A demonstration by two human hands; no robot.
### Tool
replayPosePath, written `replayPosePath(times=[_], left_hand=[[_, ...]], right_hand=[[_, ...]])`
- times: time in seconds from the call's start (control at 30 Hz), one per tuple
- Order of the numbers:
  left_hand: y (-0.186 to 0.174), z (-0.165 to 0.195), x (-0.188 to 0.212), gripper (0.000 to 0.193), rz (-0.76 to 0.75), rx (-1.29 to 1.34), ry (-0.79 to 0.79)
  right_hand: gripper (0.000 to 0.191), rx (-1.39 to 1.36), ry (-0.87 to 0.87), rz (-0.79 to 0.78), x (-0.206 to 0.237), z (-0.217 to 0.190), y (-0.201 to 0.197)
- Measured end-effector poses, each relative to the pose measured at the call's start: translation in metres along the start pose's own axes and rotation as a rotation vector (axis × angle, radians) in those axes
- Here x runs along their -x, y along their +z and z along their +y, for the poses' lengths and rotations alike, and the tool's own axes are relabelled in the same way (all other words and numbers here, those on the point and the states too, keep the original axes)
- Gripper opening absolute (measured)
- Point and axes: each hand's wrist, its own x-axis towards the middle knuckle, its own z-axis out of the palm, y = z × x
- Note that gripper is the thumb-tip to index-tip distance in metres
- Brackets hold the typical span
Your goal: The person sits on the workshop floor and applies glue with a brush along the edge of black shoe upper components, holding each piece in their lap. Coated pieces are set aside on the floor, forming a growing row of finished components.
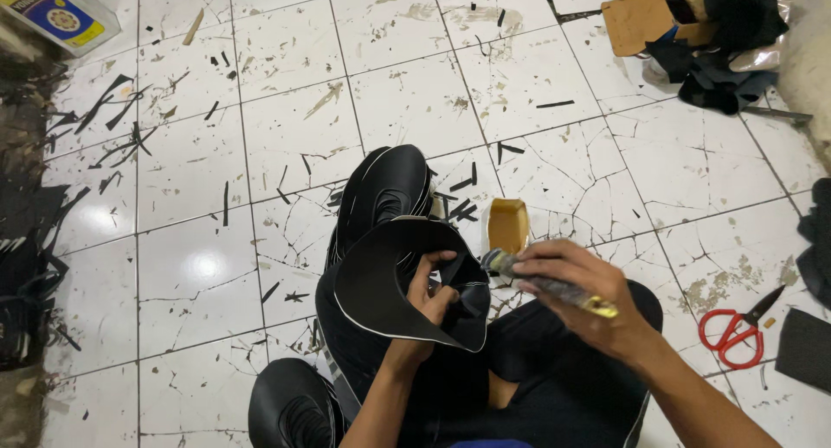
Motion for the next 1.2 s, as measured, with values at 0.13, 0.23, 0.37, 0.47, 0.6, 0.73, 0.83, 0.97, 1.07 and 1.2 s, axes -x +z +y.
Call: replayPosePath(times=[0.13,0.23,0.37,0.47,0.6,0.73,0.83,0.97,1.07,1.2], left_hand=[[0.001,0.000,0.004,0.052,-0.054,0.013,0.079],[0.007,-0.006,0.002,0.054,-0.132,0.103,0.150],[0.004,-0.009,0.000,0.060,-0.049,0.115,0.118],[0.001,-0.009,0.000,0.060,0.026,-0.027,0.159],[0.004,-0.012,0.000,0.060,0.022,-0.065,0.344],[0.003,-0.014,0.000,0.072,-0.010,0.138,0.201],[0.004,-0.017,0.001,0.069,-0.044,-0.013,0.447],[0.003,-0.021,0.003,0.075,-0.133,0.144,0.375],[-0.003,-0.024,-0.003,0.079,-0.099,0.126,0.264],[-0.003,-0.033,-0.014,0.078,-0.059,0.056,0.439]], right_hand=[[0.035,0.105,-0.220,-0.234,-0.001,-0.004,0.026],[0.037,0.236,-0.312,-0.262,-0.008,0.001,0.044],[0.032,0.137,-0.096,-0.385,-0.009,0.004,0.048],[0.036,0.107,-0.070,-0.441,-0.007,0.004,0.044],[0.034,0.314,-0.361,-0.219,-0.005,0.005,0.044],[0.033,0.007,-0.040,-0.315,-0.002,0.001,0.046],[0.034,0.073,-0.089,-0.191,-0.002,-0.001,0.045],[0.037,0.014,-0.045,-0.263,-0.006,-0.003,0.042],[0.036,-0.085,0.047,-0.316,-0.008,-0.004,0.040],[0.035,-0.107,-0.017,-0.309,-0.010,-0.008,0.038]])
